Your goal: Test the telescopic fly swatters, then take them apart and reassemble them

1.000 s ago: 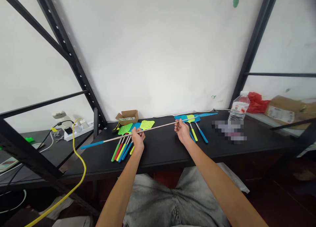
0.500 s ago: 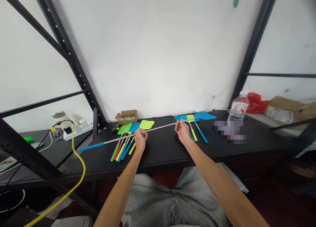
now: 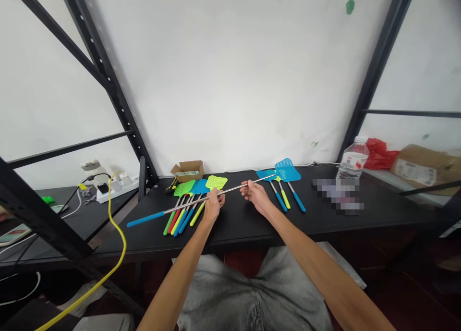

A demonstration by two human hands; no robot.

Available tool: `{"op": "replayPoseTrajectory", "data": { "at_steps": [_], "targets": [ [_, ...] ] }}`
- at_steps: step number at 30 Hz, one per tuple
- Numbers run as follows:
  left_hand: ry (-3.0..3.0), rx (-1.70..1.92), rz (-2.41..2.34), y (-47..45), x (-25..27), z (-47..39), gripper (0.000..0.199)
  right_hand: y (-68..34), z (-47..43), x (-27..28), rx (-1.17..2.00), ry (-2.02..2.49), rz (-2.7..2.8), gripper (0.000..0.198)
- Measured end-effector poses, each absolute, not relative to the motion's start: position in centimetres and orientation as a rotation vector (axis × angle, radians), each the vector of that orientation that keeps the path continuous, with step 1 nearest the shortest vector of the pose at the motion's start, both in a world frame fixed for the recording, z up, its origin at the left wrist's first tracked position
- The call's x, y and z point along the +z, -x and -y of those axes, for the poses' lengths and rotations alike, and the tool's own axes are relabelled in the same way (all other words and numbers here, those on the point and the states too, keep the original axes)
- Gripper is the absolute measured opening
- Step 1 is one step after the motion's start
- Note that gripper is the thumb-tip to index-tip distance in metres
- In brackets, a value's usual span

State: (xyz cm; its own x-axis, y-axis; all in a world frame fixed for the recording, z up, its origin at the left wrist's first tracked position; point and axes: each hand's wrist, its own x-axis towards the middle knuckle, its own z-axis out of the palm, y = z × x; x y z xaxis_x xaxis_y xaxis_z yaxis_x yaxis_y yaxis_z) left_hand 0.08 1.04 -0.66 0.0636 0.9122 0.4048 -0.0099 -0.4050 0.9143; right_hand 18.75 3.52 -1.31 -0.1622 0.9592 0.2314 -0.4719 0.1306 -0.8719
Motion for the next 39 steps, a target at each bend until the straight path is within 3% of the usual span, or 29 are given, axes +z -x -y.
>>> {"op": "replayPoseTrajectory", "data": {
  "at_steps": [11, 19, 26, 39],
  "targets": [
    [-1.507, 1.355, -0.925, -0.1, -0.4, -1.3, 0.046, -18.9, -3.7, -1.5, 1.431, 0.598, 1.109, 0.040],
    [-1.133, 1.625, -0.840, 0.9, -0.6, -2.6, 0.043, -21.8, -4.9, -0.9, 1.311, 0.504, 0.546, 0.035],
    [-1.165, 1.606, -0.850, 0.8, -0.9, -2.7, 0.039, -23.2, -5.2, -0.8, 1.246, 0.426, 0.392, 0.051],
    [-1.309, 1.438, -0.879, 0.3, -0.9, -2.1, 0.045, -21.4, -4.4, -0.6, 1.307, 0.473, 0.613, 0.030]
  ]
}}
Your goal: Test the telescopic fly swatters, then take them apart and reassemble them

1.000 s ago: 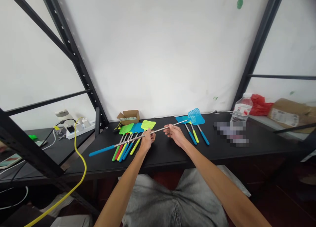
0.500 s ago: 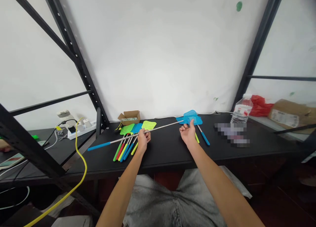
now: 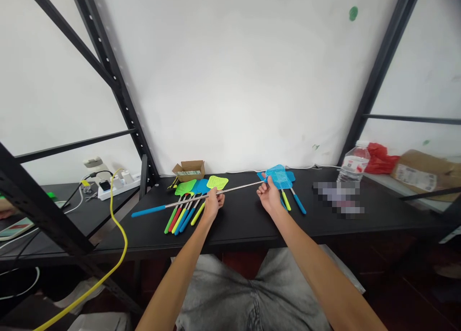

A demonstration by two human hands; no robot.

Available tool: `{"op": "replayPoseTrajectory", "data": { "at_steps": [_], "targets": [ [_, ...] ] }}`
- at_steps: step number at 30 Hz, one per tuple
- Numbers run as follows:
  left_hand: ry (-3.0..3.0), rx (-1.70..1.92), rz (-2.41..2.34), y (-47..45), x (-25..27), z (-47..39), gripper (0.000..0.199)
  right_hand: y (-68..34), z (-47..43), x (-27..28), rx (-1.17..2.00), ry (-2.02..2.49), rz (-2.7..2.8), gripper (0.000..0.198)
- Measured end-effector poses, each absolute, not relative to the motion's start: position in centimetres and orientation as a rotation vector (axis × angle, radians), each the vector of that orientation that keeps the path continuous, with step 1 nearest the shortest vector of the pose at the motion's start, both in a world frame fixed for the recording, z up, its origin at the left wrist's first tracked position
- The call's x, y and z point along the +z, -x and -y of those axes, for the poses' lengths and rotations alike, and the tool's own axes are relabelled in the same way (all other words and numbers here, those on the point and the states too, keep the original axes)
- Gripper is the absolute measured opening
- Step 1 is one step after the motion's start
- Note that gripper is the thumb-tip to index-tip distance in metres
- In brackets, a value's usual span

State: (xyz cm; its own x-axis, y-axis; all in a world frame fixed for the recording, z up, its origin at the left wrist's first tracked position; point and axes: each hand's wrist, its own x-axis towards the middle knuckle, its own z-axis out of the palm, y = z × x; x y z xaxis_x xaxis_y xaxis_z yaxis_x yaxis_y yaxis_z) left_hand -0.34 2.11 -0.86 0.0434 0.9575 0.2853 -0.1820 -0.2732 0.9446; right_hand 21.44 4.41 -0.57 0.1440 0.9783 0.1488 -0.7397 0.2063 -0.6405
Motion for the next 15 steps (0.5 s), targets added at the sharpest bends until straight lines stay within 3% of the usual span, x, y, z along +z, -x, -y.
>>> {"op": "replayPoseTrajectory", "data": {
  "at_steps": [15],
  "targets": [
    [-1.457, 1.392, -0.882, -0.2, -1.1, -1.5, 0.051, -18.0, -3.4, -0.7, 1.455, 0.514, 0.786, 0.034]
  ]
}}
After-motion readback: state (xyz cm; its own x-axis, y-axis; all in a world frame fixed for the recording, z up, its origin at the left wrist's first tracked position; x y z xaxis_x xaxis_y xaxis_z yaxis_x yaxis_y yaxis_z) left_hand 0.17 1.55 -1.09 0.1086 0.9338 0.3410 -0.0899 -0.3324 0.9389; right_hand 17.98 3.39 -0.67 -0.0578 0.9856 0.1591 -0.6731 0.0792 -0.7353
